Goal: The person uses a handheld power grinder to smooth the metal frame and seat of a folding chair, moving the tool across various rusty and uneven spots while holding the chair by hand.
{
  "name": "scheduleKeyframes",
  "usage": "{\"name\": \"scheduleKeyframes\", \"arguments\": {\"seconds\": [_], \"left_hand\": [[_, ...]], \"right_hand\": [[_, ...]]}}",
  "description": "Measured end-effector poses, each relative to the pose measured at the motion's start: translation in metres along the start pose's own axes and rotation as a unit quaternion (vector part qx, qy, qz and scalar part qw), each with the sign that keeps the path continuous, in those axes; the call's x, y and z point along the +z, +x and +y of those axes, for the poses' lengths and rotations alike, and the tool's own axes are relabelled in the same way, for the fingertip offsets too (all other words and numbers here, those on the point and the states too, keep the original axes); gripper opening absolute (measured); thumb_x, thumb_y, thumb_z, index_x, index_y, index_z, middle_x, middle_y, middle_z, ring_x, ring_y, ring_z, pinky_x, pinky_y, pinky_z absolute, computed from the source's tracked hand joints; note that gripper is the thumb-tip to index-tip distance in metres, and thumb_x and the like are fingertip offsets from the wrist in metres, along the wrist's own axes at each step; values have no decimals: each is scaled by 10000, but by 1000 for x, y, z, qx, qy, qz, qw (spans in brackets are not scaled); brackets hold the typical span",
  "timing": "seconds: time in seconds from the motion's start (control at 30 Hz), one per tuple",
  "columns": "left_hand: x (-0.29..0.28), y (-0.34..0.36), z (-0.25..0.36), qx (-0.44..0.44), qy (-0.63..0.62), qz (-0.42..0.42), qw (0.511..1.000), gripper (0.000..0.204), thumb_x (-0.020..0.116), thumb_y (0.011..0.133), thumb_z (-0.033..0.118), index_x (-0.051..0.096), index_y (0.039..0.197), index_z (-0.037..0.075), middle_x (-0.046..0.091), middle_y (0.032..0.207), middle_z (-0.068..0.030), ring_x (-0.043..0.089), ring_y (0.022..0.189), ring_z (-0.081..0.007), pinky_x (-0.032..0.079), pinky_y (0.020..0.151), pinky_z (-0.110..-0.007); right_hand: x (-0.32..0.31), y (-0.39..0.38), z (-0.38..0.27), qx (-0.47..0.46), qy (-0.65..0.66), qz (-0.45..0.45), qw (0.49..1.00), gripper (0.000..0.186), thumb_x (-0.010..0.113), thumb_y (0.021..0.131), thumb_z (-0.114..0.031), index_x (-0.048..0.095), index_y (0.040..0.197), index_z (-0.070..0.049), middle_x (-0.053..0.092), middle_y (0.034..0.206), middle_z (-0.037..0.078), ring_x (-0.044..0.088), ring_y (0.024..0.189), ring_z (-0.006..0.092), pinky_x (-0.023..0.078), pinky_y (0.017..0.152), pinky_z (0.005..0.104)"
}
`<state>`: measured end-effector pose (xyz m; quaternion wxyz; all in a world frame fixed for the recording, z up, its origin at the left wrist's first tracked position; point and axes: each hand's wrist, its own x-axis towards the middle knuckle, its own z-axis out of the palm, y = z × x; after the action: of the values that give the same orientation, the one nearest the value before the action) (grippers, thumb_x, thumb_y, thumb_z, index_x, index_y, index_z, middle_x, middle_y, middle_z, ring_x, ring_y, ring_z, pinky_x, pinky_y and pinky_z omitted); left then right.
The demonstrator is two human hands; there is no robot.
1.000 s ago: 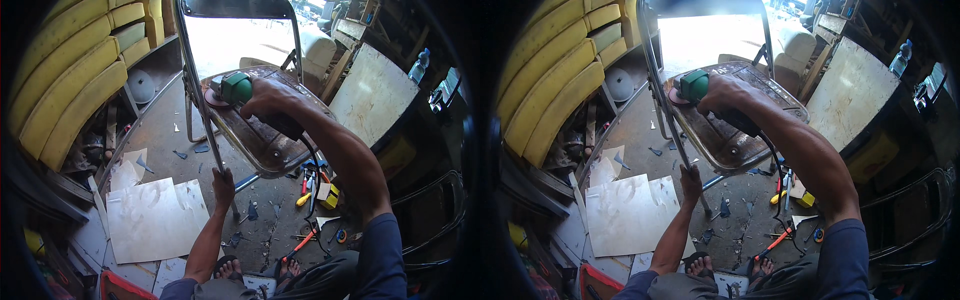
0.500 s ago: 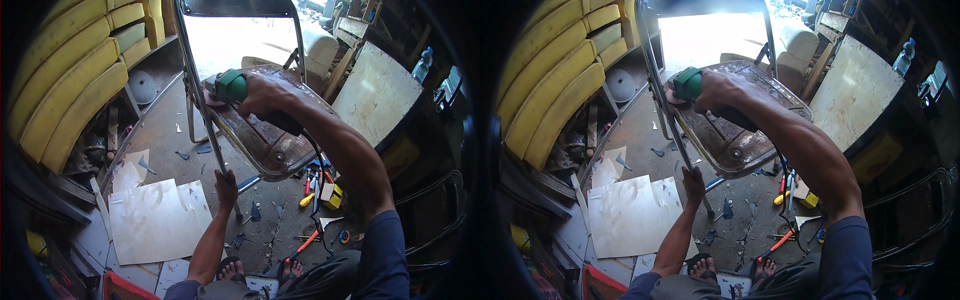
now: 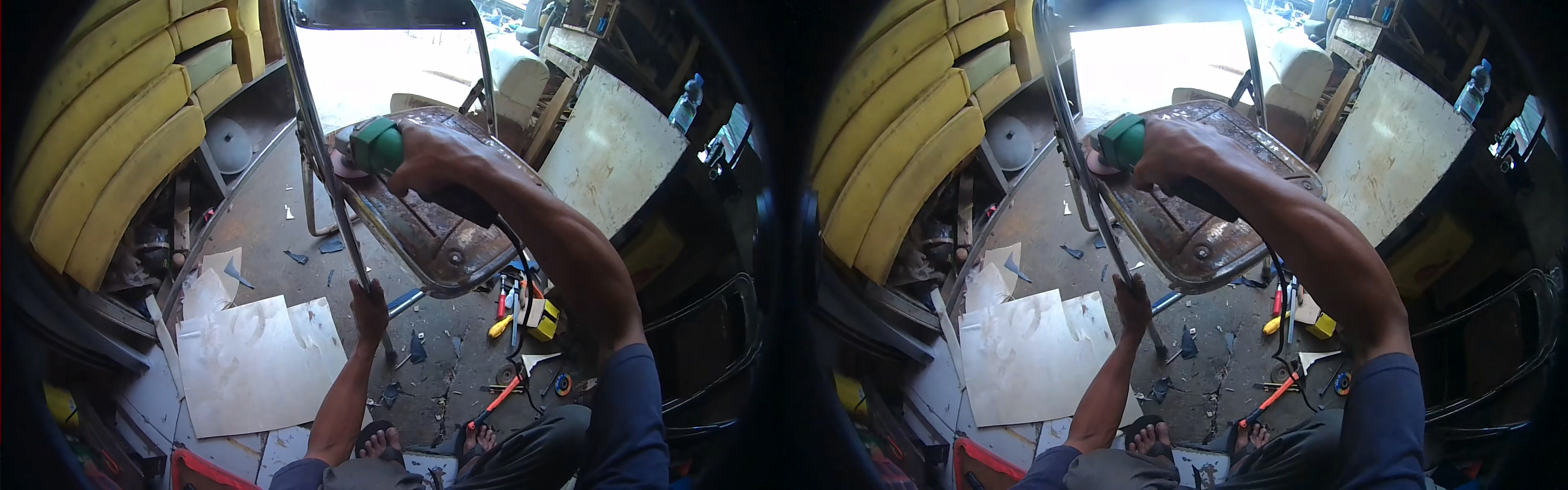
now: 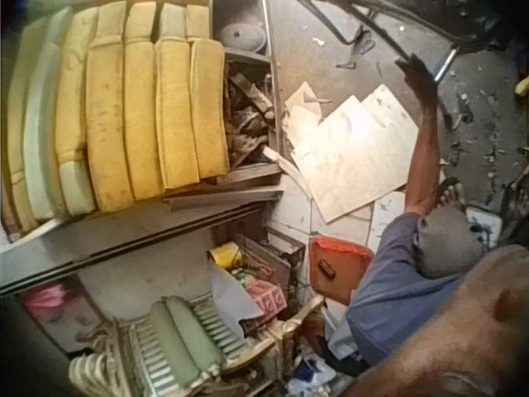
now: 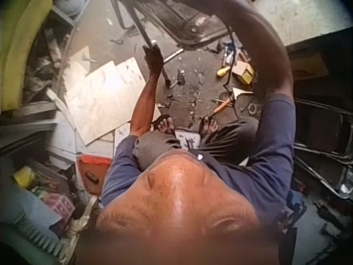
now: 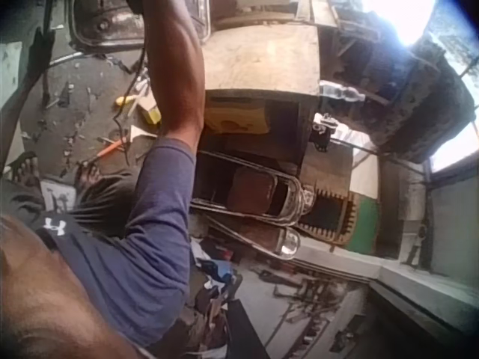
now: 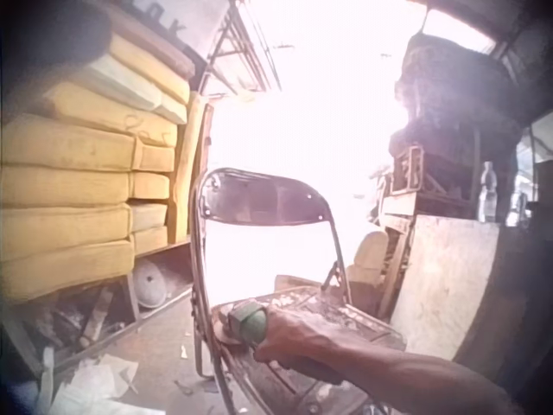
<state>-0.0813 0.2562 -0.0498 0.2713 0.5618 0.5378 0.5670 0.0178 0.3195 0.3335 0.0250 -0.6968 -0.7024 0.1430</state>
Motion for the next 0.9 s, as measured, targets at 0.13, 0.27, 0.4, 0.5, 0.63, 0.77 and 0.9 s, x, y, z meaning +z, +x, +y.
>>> {"name": "scheduleKeyframes", "arguments": {"seconds": [0.13,0.27,0.4,0.5,0.63,0.77,0.9], "left_hand": [[-1,0,1,-1,-36,-22,999,299,595,1057,251,469,1062,-21,543,584,-172,589,478,-313,348,443,-459],[-2,1,-3,-8,-51,-25,998,296,594,1057,250,470,1061,-19,538,585,-174,583,473,-316,346,445,-459],[-3,-1,2,-15,-39,-28,999,306,598,1053,256,477,1068,-25,555,609,-178,599,501,-342,365,462,-474],[-1,-1,1,-14,-25,-33,999,342,604,1047,256,488,1115,-59,578,639,-187,622,546,-363,388,485,-485],[-4,-4,-10,-12,1,-24,1000,452,611,1041,243,471,1241,-137,605,683,-201,638,605,-374,421,537,-497],[-7,-9,-17,-23,-28,-53,998,560,614,1040,252,421,1328,-188,623,727,-210,623,627,-342,445,583,-490],[-9,-10,-12,15,-20,-52,998,565,622,1040,265,421,1308,-189,612,711,-193,598,606,-321,435,578,-463]], "right_hand": [[4,21,-3,-7,-10,19,1000,709,833,668,-284,585,1257,25,724,957,163,720,795,278,586,714,371],[6,42,-9,-3,-16,36,999,678,839,652,-283,618,1215,23,732,928,148,723,778,259,584,675,376],[3,63,-3,8,12,18,1000,555,828,673,-253,667,1127,23,746,860,138,734,716,229,588,621,357],[1,79,5,25,27,13,999,499,819,691,-230,681,1097,25,752,818,125,737,675,213,589,593,339],[-8,76,1,-12,31,9,999,532,815,702,-236,662,1136,30,756,821,111,732,652,204,588,575,335],[-20,57,-5,-51,19,0,998,562,779,746,-265,619,1196,32,744,826,119,729,685,215,595,618,343],[-22,69,-7,-35,18,19,999,537,747,772,-239,599,1207,39,739,854,138,736,744,243,601,669,358]]}}
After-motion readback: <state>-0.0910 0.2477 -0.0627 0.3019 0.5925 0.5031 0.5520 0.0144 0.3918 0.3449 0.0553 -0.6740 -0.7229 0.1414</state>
